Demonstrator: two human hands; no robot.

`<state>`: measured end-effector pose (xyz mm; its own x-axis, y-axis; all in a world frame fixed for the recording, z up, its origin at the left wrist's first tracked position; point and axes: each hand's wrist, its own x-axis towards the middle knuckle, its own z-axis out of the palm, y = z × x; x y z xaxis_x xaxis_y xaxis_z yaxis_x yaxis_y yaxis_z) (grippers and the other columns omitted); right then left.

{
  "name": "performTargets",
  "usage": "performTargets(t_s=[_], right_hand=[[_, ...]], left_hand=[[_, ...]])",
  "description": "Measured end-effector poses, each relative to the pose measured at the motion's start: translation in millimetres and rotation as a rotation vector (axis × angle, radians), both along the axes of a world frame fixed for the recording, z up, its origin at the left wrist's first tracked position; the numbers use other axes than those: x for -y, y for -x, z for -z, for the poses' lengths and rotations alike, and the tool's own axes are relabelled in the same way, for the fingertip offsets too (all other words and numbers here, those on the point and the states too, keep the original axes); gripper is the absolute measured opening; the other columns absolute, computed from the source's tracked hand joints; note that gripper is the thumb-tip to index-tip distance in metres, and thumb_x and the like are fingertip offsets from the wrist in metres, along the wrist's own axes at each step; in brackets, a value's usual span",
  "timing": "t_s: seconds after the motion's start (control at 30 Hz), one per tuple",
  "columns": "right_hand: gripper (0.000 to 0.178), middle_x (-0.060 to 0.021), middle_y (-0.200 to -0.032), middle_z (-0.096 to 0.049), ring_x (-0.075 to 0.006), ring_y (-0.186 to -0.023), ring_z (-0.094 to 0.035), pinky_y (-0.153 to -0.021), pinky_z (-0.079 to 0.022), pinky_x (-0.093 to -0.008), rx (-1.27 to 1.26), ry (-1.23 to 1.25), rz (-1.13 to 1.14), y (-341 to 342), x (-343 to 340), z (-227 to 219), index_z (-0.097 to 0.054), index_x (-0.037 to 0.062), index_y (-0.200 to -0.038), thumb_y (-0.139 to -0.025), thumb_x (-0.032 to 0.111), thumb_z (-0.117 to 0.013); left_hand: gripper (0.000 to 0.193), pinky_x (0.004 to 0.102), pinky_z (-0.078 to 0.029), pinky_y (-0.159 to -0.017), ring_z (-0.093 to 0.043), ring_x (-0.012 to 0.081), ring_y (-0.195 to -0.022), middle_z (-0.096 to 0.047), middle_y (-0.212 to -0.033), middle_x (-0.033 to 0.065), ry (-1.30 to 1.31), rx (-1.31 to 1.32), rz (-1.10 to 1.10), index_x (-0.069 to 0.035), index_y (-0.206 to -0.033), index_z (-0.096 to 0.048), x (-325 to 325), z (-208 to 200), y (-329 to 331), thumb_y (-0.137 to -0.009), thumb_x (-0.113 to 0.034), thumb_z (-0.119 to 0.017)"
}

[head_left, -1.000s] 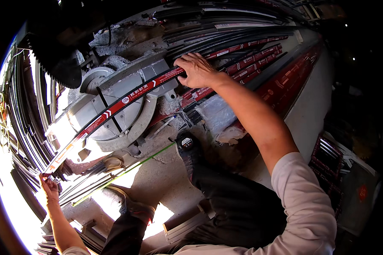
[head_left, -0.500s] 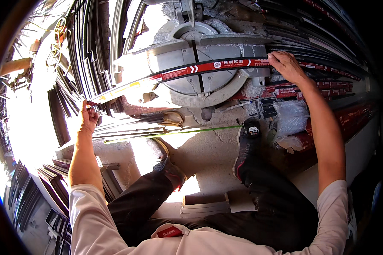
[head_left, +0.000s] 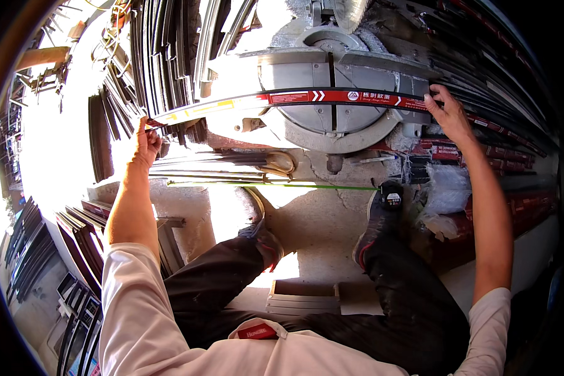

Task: The person measures and marks long metal profiles with a tape measure and marker, then cuts them to length using a miter saw. The cut pieces are placed aside on the floor.

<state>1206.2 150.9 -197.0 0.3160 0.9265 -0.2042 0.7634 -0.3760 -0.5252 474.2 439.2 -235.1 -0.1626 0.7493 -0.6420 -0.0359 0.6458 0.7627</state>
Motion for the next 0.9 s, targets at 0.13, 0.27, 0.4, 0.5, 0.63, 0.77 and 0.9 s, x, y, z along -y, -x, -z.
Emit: performTargets(t_s=[0.13, 0.27, 0.4, 0.5, 0.63, 0.77, 0.9], right_hand=[[0.065, -0.0214, -0.109, -0.072, -0.0371, -0.104, -0.07, -0.093, -0.053, -0.0428, -0.002, 0.036, 0.041, 3.6, -0.7, -2.3, -0.06, 0.0045, -0.131, -0.1, 0.061, -0.062], [0.053, -0.0182, -0.107, -0.071, -0.035, -0.105, -0.069, -0.093, -0.053, -0.0422, 0.006, -0.051, 0.024, 5.9, 0.8, 2.2, -0.059, 0.0058, -0.122, -0.1, 0.053, -0.065], [0.029, -0.0128, -0.1, -0.066, -0.0322, -0.096, -0.066, -0.087, -0.052, -0.0413, 0.032, -0.225, -0.087, 13.3, 2.2, 3.7, -0.06, 0.0056, -0.109, -0.102, 0.033, -0.067], [0.018, -0.0136, -0.096, -0.064, -0.0346, -0.092, -0.064, -0.084, -0.051, -0.0411, 0.059, -0.308, -0.117, 28.1, 0.5, -0.2, -0.063, 0.0049, -0.104, -0.102, 0.023, -0.066], [0.019, -0.0121, -0.097, -0.065, -0.0335, -0.095, -0.064, -0.086, -0.051, -0.0397, -0.008, -0.268, -0.124, 45.3, -9.3, -6.1, -0.067, 0.0039, -0.101, -0.101, 0.023, -0.069], [0.022, -0.011, -0.1, -0.069, -0.0328, -0.098, -0.064, -0.089, -0.051, -0.0412, 0.04, -0.335, -0.221, 52.8, -15.9, 5.6, -0.072, 0.0045, -0.104, -0.099, 0.026, -0.071], [0.021, -0.011, -0.099, -0.069, -0.0321, -0.098, -0.065, -0.089, -0.052, -0.0415, -0.007, -0.375, -0.233, 68.5, -23.2, 5.8, -0.074, 0.0048, -0.1, -0.098, 0.025, -0.072]], left_hand=[[0.04, 0.0267, -0.048, -0.049, -0.042, 0.0084, -0.045, -0.051, -0.054, -0.0031, 0.019, -0.042, -0.02, -0.014, -0.08, -0.063, -5.1, 1.4, 0.0, -0.092, -0.049, -0.079], [0.037, 0.0262, -0.045, -0.05, -0.04, 0.0078, -0.046, -0.048, -0.054, -0.0039, 0.0, -0.043, -0.007, -0.016, -0.082, -0.063, -7.9, 2.9, 5.2, -0.093, -0.048, -0.078], [0.035, 0.0268, -0.045, -0.052, -0.038, 0.0077, -0.046, -0.046, -0.054, -0.0049, 0.001, -0.057, 0.007, -0.017, -0.083, -0.063, -10.6, 5.0, 6.1, -0.094, -0.048, -0.076], [0.04, 0.0263, -0.046, -0.052, -0.043, 0.0082, -0.047, -0.052, -0.054, -0.0043, 0.0, -0.046, 0.019, -0.016, -0.077, -0.062, -9.4, 2.3, 5.0, -0.09, -0.048, -0.082], [0.042, 0.0264, -0.047, -0.054, -0.045, 0.0089, -0.048, -0.054, -0.055, -0.0037, 0.0, -0.093, 0.008, -0.016, -0.078, -0.062, -9.9, 2.8, 11.8, -0.089, -0.05, -0.082], [0.042, 0.0267, -0.047, -0.054, -0.045, 0.0085, -0.048, -0.055, -0.056, -0.0043, -0.003, -0.102, 0.023, -0.016, -0.08, -0.063, -14.6, 6.5, 18.0, -0.089, -0.052, -0.082], [0.041, 0.0267, -0.047, -0.054, -0.045, 0.0079, -0.048, -0.054, -0.056, -0.0047, 0.012, -0.112, 0.008, -0.016, -0.081, -0.063, -16.3, 5.7, 16.5, -0.089, -0.052, -0.081]])
